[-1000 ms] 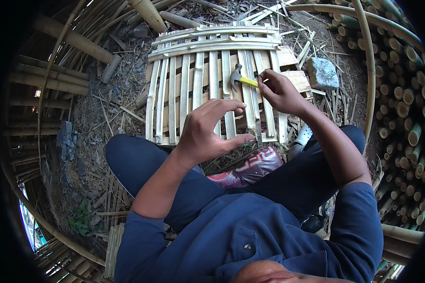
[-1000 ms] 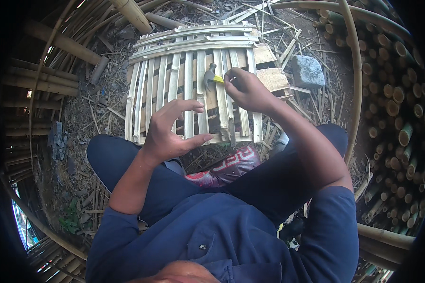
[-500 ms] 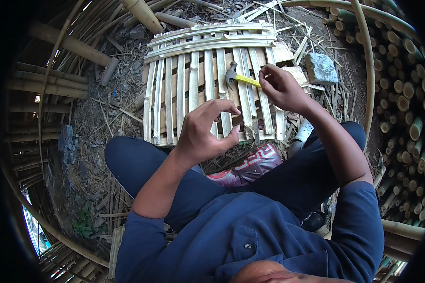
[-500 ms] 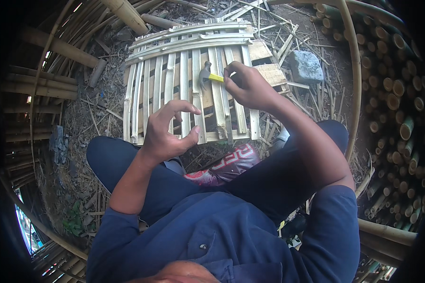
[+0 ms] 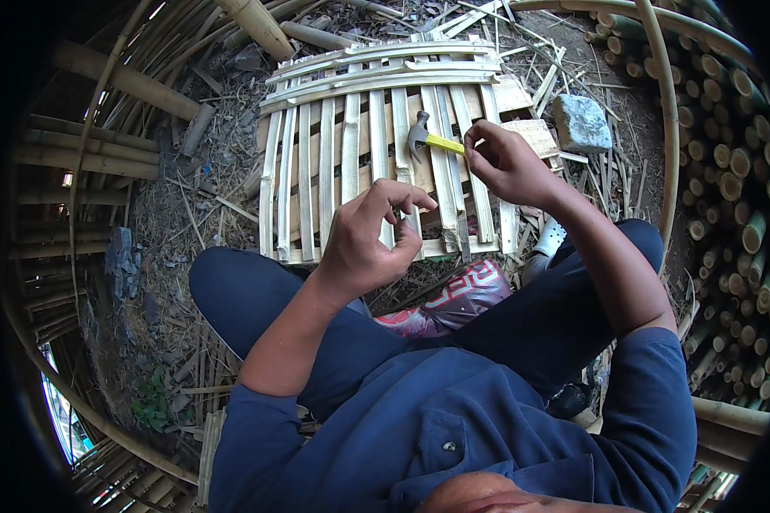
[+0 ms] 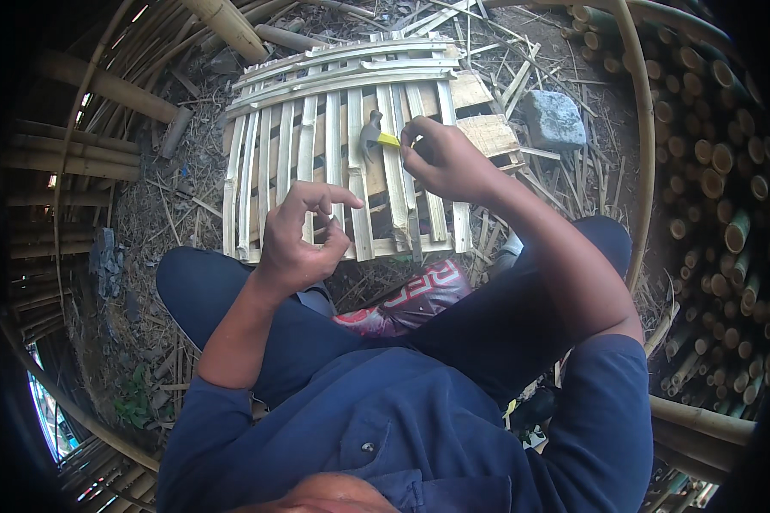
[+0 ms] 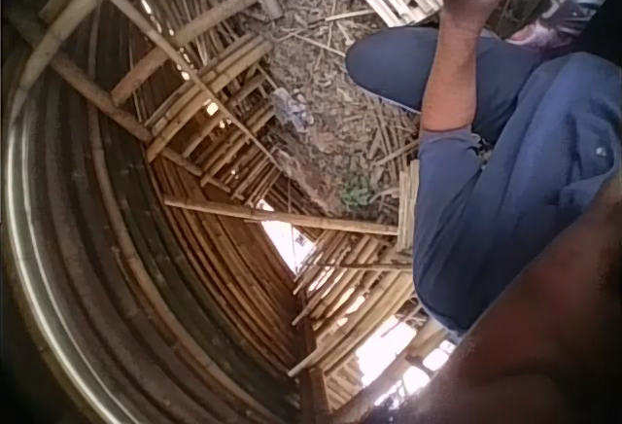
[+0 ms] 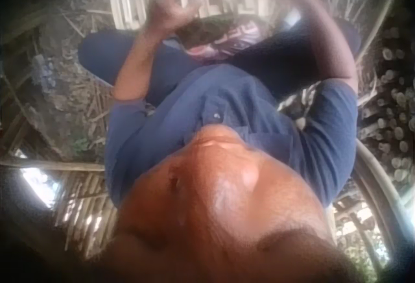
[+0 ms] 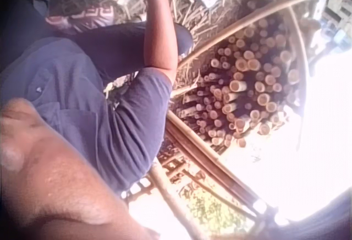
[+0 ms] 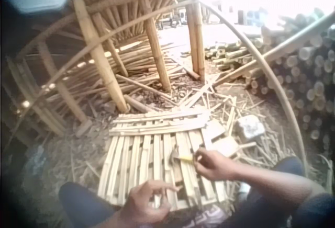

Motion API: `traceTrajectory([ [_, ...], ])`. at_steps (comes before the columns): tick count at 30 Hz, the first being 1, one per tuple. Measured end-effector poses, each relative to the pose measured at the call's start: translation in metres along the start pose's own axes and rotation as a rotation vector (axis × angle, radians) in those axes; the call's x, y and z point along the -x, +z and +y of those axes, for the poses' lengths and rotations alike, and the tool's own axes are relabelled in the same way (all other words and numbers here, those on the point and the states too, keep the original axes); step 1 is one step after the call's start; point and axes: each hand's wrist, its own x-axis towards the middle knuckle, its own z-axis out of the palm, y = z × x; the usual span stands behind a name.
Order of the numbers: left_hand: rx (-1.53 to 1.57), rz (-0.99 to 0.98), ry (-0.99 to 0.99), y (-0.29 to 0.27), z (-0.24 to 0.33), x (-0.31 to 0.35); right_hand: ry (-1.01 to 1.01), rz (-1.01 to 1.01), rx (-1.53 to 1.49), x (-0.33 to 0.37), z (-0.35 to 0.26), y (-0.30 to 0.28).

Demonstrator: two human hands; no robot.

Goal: The person hammers small nails into thin bamboo strips using a hammer to assemble a grate-like panel.

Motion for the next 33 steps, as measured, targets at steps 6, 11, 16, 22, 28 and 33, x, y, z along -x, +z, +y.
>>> traceTrajectory([
  [6, -0.02, 0.049, 0.148, 0.0, -0.004, -0.001, -0.006, -0.001, 0.014, 0.001, -0.003, 0.001],
  [11, -0.031, 0.022, 0.072, -0.003, -0.001, -0.001, -0.005, 0.0, 0.043, 0.002, -0.008, 0.001],
  [16, -0.032, 0.011, 0.085, -0.002, -0.002, -0.001, -0.02, 0.003, 0.04, 0.002, -0.001, 0.001],
  [22, 0.002, 0.015, 0.091, 0.001, -0.007, 0.0, -0.006, -0.016, 0.042, 0.002, -0.005, 0.001],
  [28, 0.038, -0.035, 0.066, -0.002, -0.005, -0.001, -0.016, -0.113, -0.025, 0.004, -0.002, 0.003],
  [33, 0.036, -0.063, 0.052, 0.001, -0.013, 0.001, 0.093, -0.312, -0.096, 0.007, -0.007, 0.007],
])
